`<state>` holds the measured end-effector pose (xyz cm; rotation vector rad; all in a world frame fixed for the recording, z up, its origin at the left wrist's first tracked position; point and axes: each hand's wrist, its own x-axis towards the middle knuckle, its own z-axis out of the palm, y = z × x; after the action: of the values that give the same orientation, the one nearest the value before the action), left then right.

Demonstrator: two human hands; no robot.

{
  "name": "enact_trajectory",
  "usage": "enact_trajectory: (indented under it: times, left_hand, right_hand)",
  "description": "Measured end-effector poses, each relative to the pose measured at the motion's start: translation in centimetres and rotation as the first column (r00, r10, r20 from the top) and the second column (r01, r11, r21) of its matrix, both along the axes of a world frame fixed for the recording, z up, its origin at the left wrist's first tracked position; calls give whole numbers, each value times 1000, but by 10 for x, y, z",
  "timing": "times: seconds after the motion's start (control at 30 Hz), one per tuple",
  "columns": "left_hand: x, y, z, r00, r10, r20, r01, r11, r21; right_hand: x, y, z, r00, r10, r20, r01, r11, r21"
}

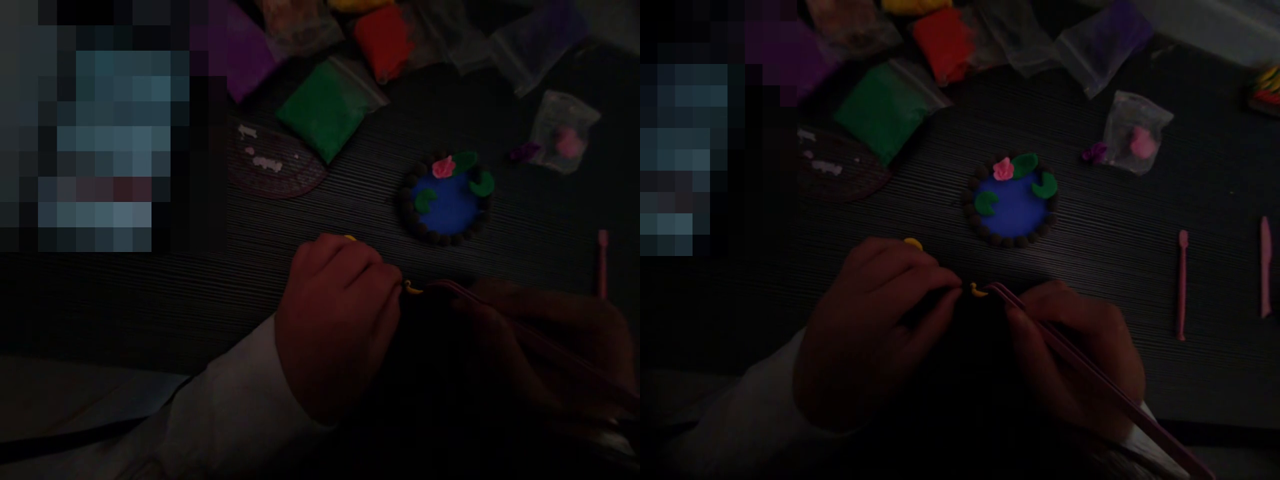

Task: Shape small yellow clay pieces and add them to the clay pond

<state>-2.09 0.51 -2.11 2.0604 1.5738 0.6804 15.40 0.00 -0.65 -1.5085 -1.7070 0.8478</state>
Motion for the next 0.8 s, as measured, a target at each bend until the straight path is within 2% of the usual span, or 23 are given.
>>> enact_trajectory:
  times: [0.17, 0.37, 0.47, 0.63, 0.73, 0.8]
  left_hand:
    - [1, 1, 1, 1000, 23, 0, -23, 1000, 17]
    - [4, 2, 1, 1000, 8, -13, -8, 1000, 22]
    - [5, 2, 1, 1000, 4, -22, -3, 1000, 23]
    - [7, 3, 2, 1000, 11, -28, -10, 1000, 28]
    - [8, 4, 2, 999, 7, -31, -6, 1000, 23]
    - [9, 5, 2, 999, 5, -33, -5, 1000, 25]
  right_hand:
    - [1, -5, -3, 994, -48, -102, 45, 998, -35]
    - [4, -7, -6, 972, -26, -232, 17, 999, -40]
    - [5, -9, -7, 976, -11, -220, 6, 1000, -22]
    - [6, -11, -8, 979, -54, -196, 58, 998, 13]
    - [7, -10, -6, 981, -11, -195, 1, 999, -50]
    - [7, -9, -5, 982, 10, -190, -20, 999, -49]
